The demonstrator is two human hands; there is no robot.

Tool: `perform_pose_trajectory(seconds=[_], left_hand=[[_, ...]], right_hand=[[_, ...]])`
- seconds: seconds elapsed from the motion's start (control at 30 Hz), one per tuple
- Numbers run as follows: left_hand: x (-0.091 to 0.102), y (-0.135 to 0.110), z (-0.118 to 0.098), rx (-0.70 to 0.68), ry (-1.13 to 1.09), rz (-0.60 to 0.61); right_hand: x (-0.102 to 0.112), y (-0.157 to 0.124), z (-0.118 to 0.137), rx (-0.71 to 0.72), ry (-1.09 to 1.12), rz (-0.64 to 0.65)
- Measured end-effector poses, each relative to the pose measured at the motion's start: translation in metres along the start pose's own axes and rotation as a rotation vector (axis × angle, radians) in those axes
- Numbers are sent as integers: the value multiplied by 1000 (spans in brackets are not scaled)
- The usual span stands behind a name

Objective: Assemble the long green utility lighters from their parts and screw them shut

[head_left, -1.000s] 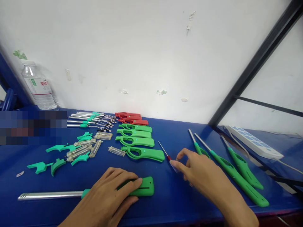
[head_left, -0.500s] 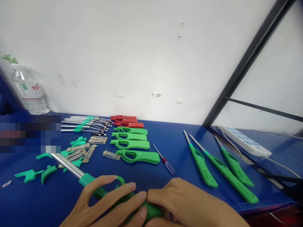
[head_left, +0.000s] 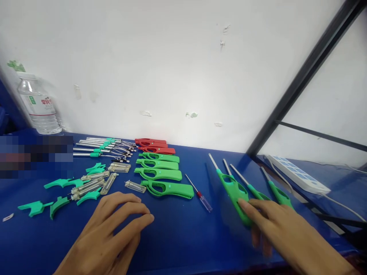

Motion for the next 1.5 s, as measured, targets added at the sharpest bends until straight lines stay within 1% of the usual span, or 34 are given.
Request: perform_pose_trajectory(seconds=[0.03,0.1,0.2,0.3,0.4,0.53,0.63,0.73,0.8,0.87,1.0,1.03,1.1,1.17,1.23,1.4,1.5], left_hand=[[-4,0,1,5,-3,18],[-9,-1,5,8,1,53],[-14,-4,11,2,40,124],[-16,-5,16,33,102,156],[-17,-4,15,36,153,158],[-15,-2,12,14,157,138],[-16,-6,14,27,145,141],[-22,-14,19,46,134,212],[-24,-18,21,58,122,241],[-24,-19,21,64,110,231],[-21,-16,18,71,94,155],[-21,-15,17,77,87,139],[-21,-13,16,81,68,131],[-20,-10,14,82,55,124],[-19,-6,13,76,46,111],[-14,0,13,108,-6,64],[-8,1,16,148,-12,-6]], right_hand=[[-6,5,-1,-104,-10,127],[-13,12,8,-210,-59,256],[-15,18,27,-236,-89,310],[-18,21,34,-242,-118,332],[-18,27,26,-285,-162,277],[-11,32,9,-359,-207,109],[-5,32,5,-348,-222,7],[0,31,16,-280,-215,-71],[-1,29,34,-177,-174,-93],[-7,24,60,-31,-108,-69],[-28,9,114,297,0,14],[-35,5,124,361,15,47],[-46,1,137,425,32,86],[-54,1,142,434,38,105],[-57,3,142,428,41,120],[-54,6,135,438,77,208],[-53,4,130,446,98,274]])
Point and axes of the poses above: each hand's wrist, its own y-axis towards the middle knuckle, its own x-axis out of the back of the hand, z = x × y, the point moved 5 cm from there along y, towards the middle knuckle, and after that the axes turned 14 degrees about -x, right-handed, at the moved point
